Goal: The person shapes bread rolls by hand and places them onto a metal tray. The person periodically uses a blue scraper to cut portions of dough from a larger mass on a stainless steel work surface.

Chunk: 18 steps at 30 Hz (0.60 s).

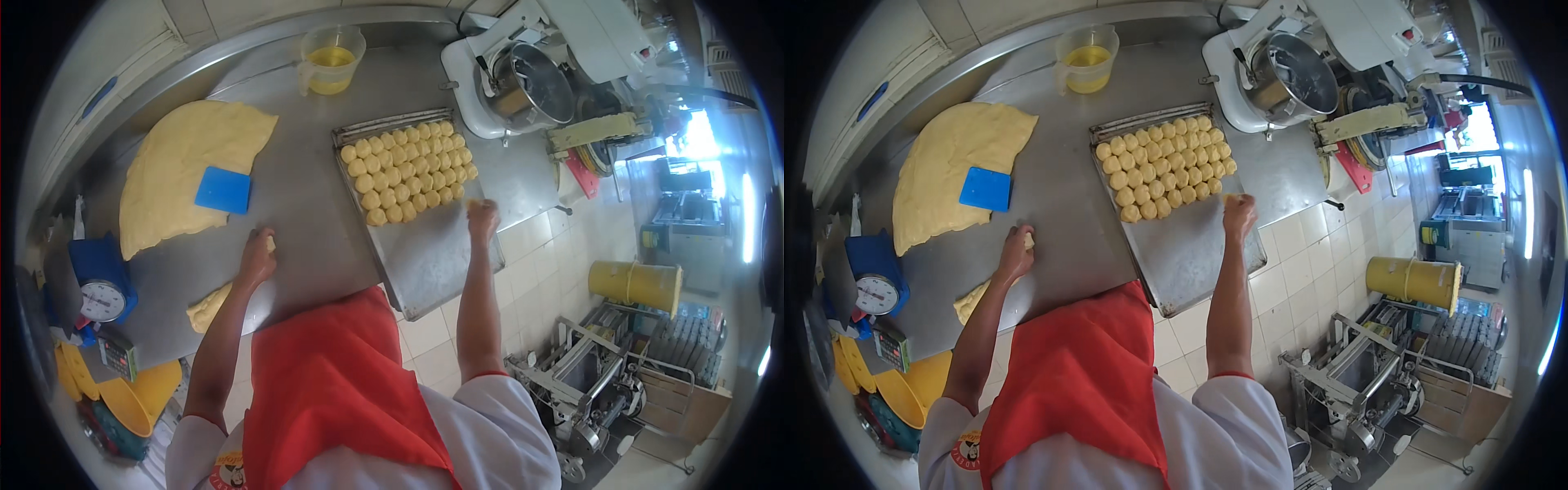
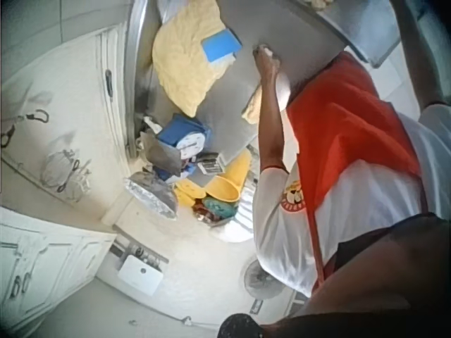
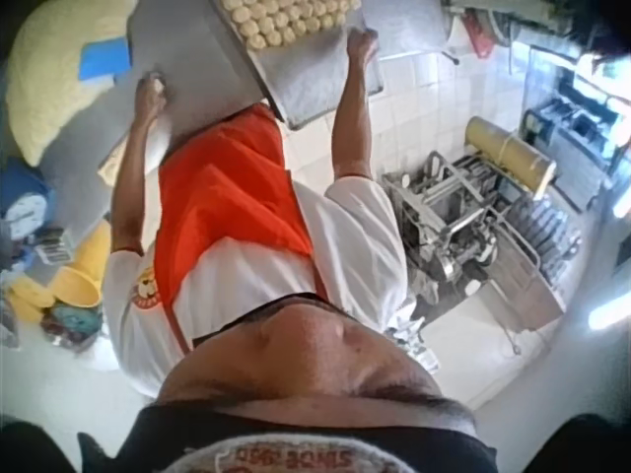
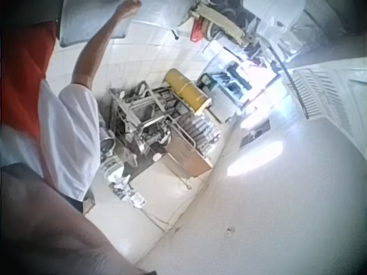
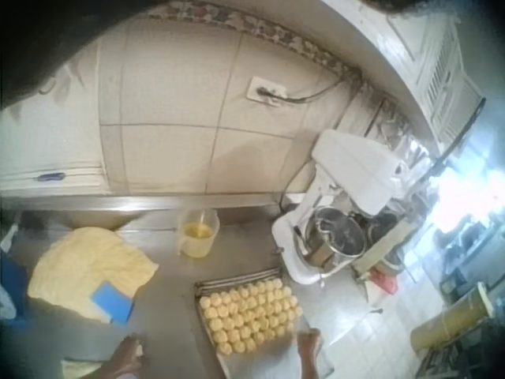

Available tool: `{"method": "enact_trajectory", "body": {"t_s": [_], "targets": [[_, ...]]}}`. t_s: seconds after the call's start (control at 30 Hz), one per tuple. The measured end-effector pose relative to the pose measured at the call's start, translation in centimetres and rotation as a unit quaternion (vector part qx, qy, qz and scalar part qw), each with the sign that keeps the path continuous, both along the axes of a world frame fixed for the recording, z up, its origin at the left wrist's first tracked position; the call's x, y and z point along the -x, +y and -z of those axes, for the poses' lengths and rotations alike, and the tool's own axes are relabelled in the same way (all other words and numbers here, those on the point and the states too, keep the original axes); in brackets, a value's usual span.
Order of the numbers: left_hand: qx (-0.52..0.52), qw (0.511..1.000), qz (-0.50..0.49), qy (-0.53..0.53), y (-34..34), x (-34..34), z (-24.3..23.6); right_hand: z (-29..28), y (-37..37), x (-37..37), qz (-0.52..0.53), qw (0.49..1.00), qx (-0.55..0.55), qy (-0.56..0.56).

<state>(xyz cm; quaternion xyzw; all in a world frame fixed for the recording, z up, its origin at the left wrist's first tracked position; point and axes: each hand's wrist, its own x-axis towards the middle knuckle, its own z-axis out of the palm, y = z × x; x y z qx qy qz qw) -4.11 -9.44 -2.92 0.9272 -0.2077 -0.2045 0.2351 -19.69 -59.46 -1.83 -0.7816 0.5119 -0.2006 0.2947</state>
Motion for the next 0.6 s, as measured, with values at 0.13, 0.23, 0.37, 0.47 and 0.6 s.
{"method": "enact_trajectory", "body": {"t_s": [0.13,0.23,0.37,0.47,0.6], "targets": [[0.078,0.995,-0.066,-0.005,-0.4,0.6,-1.6,1.7,-2.9,-2.9,0.027,0.999,0.006,-0.039],[0.043,0.994,-0.085,0.059,-0.7,0.6,-3.2,1.4,-2.3,-3.6,-0.042,0.997,0.003,0.064],[0.076,0.992,-0.077,0.071,-0.6,1.1,-4.3,0.1,4.3,-3.3,-0.074,0.978,0.193,-0.001],[0.086,0.988,-0.081,0.098,-0.1,1.6,-3.7,-0.3,15.9,-4.1,-0.211,0.963,-0.15,-0.078],[0.158,0.985,-0.003,0.064,1.1,1.5,-2.3,-0.5,32.0,-6.6,-0.454,0.841,-0.273,-0.106]]}}
